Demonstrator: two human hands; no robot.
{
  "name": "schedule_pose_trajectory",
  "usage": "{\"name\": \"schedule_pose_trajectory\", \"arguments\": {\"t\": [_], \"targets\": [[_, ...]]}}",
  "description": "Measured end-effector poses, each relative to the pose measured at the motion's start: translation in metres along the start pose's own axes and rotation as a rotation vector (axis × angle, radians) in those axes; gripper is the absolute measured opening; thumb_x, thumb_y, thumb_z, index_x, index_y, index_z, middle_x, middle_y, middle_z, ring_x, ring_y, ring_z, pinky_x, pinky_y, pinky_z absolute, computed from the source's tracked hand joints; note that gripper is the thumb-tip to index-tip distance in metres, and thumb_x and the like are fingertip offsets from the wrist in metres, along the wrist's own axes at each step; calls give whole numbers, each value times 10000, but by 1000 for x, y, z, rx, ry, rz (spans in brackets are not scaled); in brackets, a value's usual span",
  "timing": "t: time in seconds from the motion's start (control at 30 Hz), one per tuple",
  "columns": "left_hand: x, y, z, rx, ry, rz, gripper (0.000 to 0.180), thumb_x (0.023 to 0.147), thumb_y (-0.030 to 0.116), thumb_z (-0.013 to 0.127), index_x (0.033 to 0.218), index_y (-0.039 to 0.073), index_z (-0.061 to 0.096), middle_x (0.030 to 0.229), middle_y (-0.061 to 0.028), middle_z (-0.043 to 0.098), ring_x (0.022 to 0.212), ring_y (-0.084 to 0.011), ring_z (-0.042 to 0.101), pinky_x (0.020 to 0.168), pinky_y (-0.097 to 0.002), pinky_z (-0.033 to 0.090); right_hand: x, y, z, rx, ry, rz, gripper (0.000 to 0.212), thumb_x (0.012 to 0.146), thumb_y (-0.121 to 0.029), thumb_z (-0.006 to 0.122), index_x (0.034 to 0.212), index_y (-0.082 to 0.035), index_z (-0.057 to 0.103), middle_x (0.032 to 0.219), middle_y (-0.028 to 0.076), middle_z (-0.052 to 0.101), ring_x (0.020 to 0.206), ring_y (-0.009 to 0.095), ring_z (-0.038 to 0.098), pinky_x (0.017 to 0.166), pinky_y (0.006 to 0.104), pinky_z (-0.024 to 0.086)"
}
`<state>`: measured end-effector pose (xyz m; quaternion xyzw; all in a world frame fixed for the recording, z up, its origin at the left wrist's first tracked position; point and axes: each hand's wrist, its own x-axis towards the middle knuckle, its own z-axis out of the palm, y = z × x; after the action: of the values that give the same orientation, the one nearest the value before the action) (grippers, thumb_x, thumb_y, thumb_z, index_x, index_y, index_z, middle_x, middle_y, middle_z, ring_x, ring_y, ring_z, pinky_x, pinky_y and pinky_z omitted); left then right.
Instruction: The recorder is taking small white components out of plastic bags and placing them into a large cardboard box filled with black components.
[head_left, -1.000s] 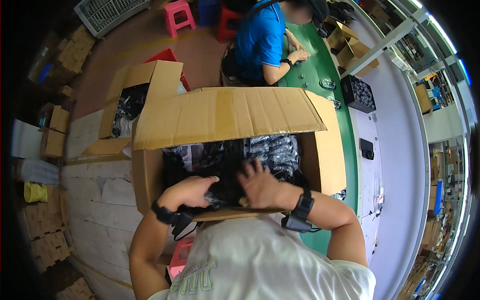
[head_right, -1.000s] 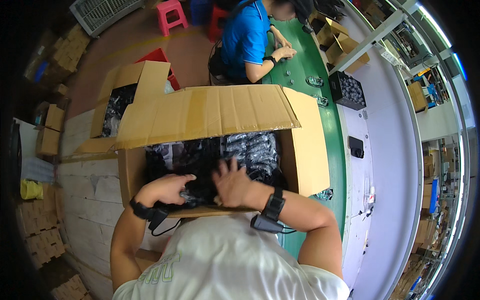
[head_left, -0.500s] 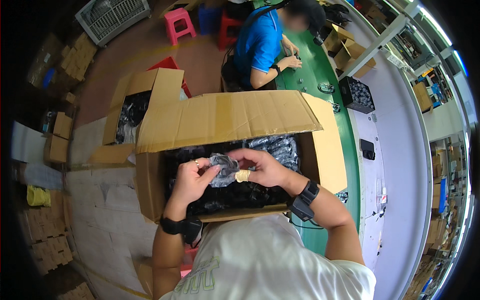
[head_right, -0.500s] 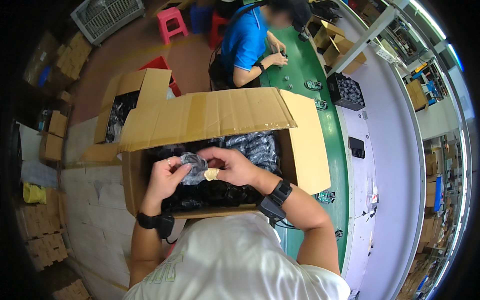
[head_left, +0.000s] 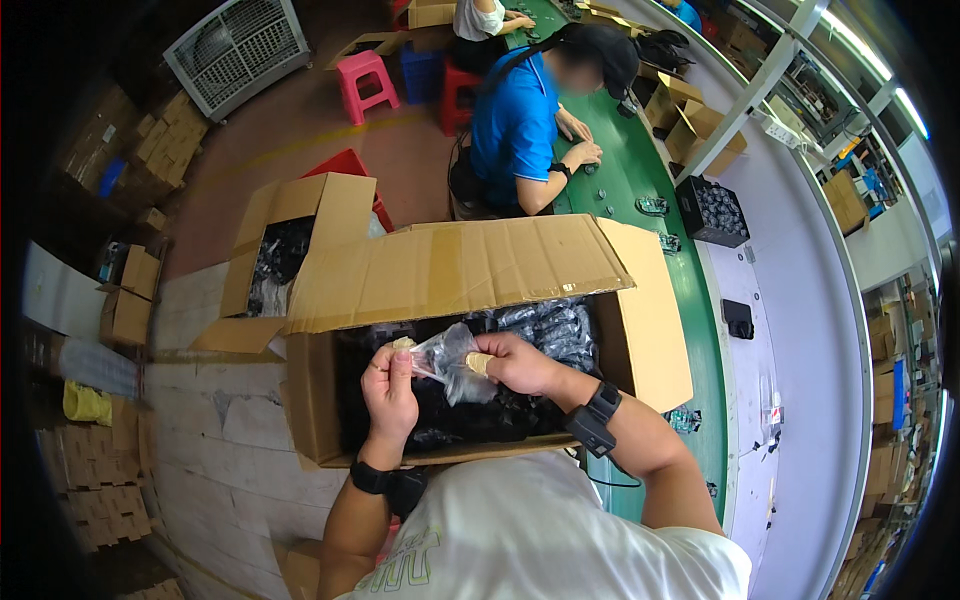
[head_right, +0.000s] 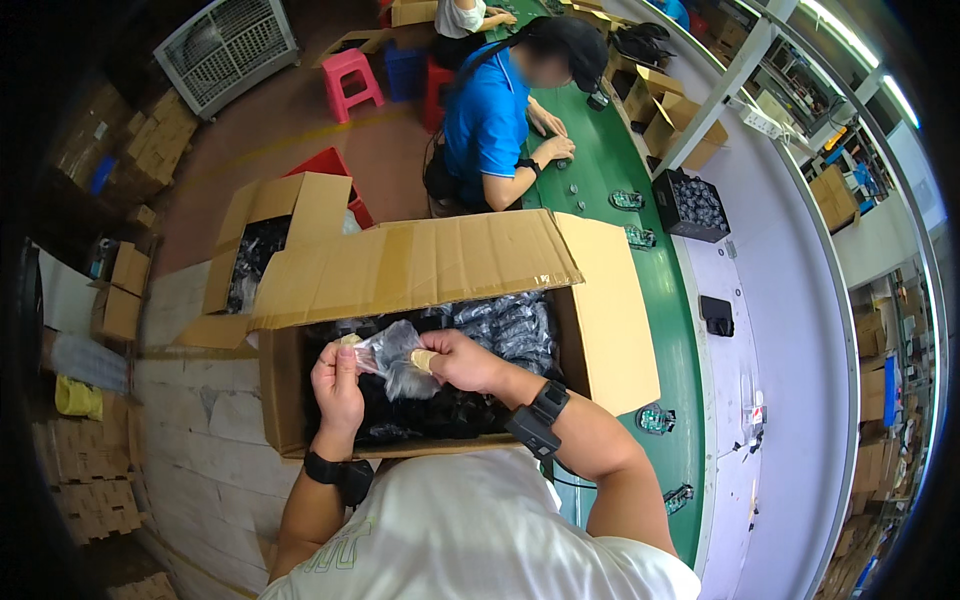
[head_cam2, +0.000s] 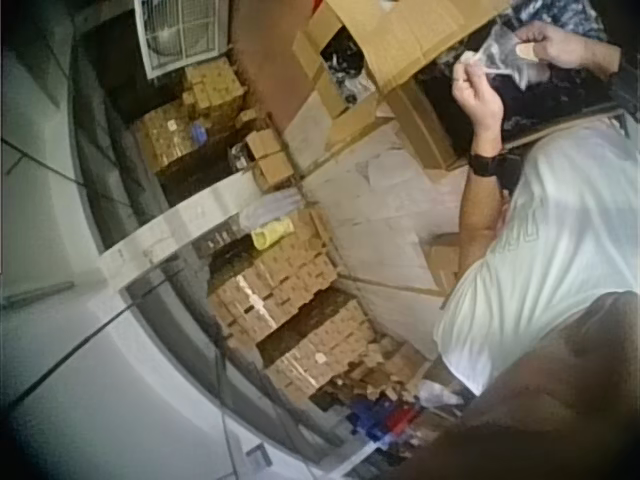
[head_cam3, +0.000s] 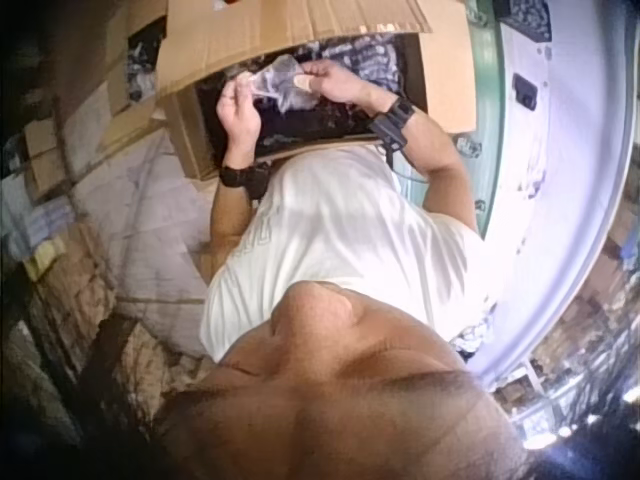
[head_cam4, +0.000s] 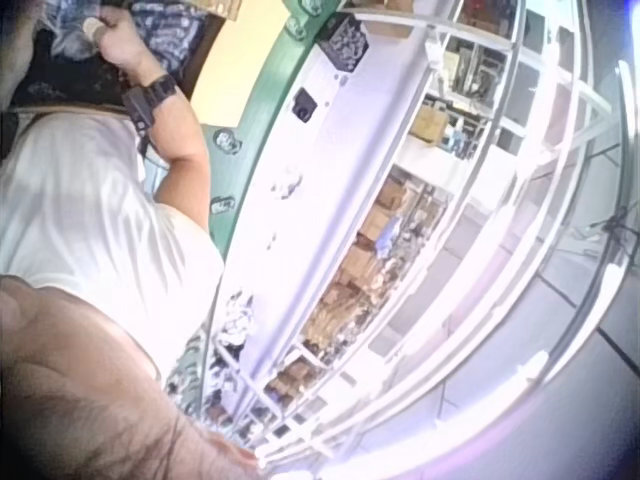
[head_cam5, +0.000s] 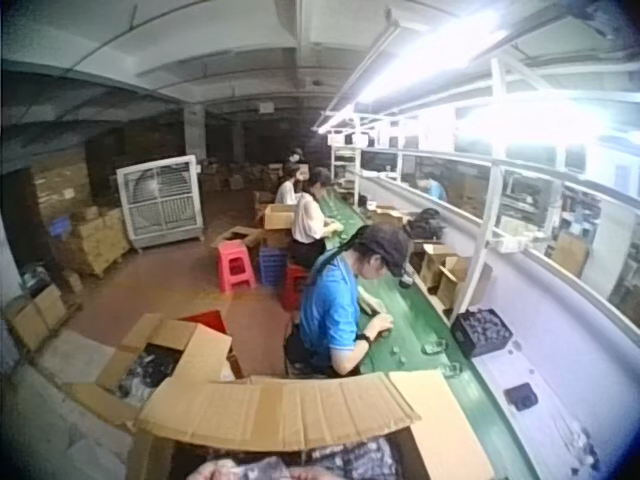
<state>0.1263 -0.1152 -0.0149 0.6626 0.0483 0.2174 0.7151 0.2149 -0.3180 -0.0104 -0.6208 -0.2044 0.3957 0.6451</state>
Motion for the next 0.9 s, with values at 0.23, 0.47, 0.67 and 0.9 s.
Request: {"name": "schedule_pose_trajectory", "arguments": {"t": [0.23,0.47,0.67,0.9], "targets": [[4,2,-4,93,67,-83,246,1067,183,564,904,16,642,766,6,618,659,-49,520,612,-239,448,0,20,-5,-23,192,2,211,1005,-145,641,1134,18,601,885,19,626,782,108,595,707,289,515],[0,15,3,232,-36,-60,227,1033,151,622,867,0,652,751,-15,646,667,-58,572,618,-226,477,-13,-13,9,-459,259,-392,587,785,-323,876,1223,-17,631,1108,159,642,1009,292,647,885,376,534],[-4,13,0,-129,-74,-284,222,1073,201,543,960,28,623,911,-78,708,809,-142,694,730,-305,578,-16,0,12,-775,157,-436,386,857,-225,754,1161,-6,662,1179,241,657,1022,410,661,886,418,540],[-4,18,-11,-608,37,-392,192,1076,238,519,1049,58,579,1155,-180,700,838,-240,736,735,-393,615,-9,0,-1,19,273,-127,171,1028,-114,620,1031,39,696,856,30,688,747,92,602,694,269,511]]}}
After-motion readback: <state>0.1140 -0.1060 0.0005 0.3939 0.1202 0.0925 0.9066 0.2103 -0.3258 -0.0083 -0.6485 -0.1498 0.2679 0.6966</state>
